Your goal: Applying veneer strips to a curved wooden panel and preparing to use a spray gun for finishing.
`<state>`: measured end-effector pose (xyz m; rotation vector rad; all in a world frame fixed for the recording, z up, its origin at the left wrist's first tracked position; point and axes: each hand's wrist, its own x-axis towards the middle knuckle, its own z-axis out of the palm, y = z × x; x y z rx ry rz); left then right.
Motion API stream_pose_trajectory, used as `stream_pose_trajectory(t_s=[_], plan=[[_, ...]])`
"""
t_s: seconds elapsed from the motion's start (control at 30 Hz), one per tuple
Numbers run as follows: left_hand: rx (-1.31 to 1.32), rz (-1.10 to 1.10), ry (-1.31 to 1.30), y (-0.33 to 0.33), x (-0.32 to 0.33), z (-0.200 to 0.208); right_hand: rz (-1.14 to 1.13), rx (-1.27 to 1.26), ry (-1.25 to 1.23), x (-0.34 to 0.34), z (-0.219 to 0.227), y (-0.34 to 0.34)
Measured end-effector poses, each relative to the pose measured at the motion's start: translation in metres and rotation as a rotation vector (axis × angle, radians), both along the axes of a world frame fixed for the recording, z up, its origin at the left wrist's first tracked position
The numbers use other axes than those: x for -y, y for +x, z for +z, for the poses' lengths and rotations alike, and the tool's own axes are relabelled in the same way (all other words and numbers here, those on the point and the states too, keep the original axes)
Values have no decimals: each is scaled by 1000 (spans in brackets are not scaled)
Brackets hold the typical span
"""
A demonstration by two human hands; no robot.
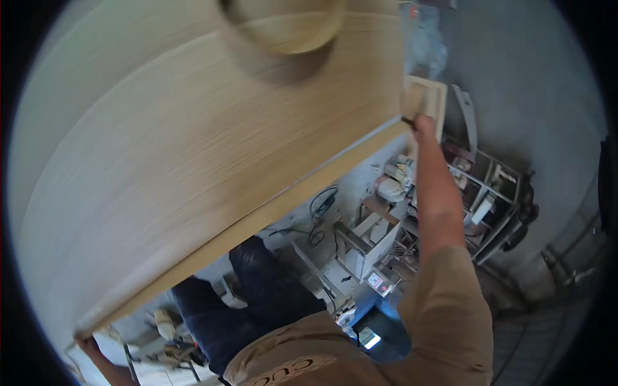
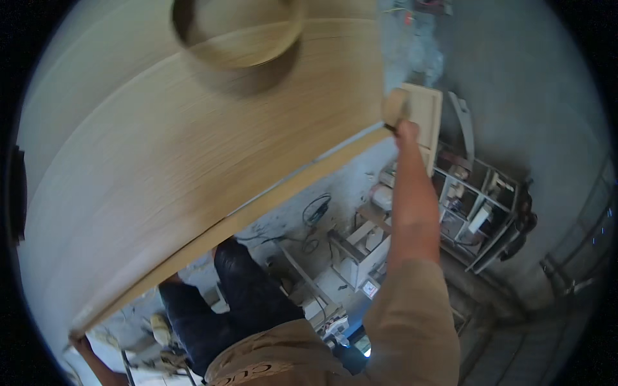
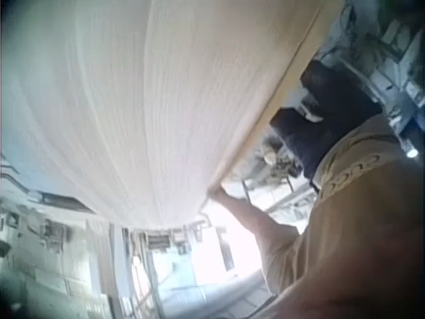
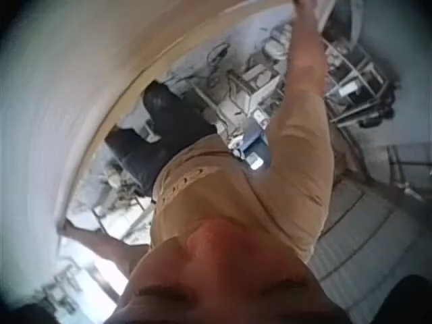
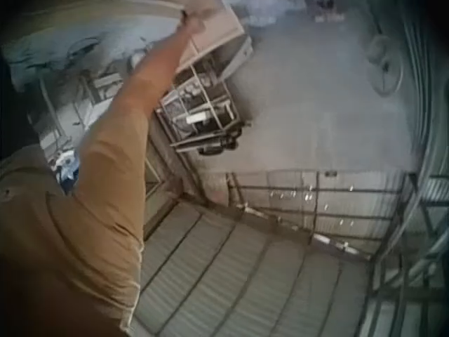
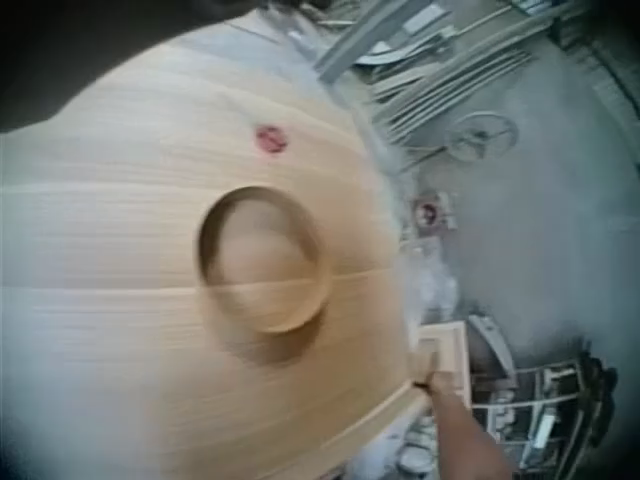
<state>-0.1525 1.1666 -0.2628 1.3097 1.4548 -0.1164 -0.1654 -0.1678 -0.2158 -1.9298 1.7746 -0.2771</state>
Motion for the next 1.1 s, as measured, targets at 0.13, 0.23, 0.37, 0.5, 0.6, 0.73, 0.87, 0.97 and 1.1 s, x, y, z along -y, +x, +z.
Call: stream_pose_trajectory(t_s=[0.13,0.23,0.37,0.5,0.6,0.73,0.87,0.97,1.1], plan=[[3,13,23,14,0,-6,-100,77,-3,-26,10,23],[18,14,23,21,4,-4,-47,108,46,-27,14,35],[25,14,26,25,9,0,40,-1,68,-22,12,57],[38,20,18,22,11,0,-1,-15,76,-30,14,69],[48,31,15,19,11,-1,20,7,102,-40,18,72],[44,33,2,16,13,-2,21,59,199,-50,21,71],[54,44,5,15,16,-2,-64,235,268,-55,20,71],[52,47,-5,16,19,-1,-86,342,298,-56,16,71],[67,47,-7,17,20,0,-166,460,267,-52,6,69]])
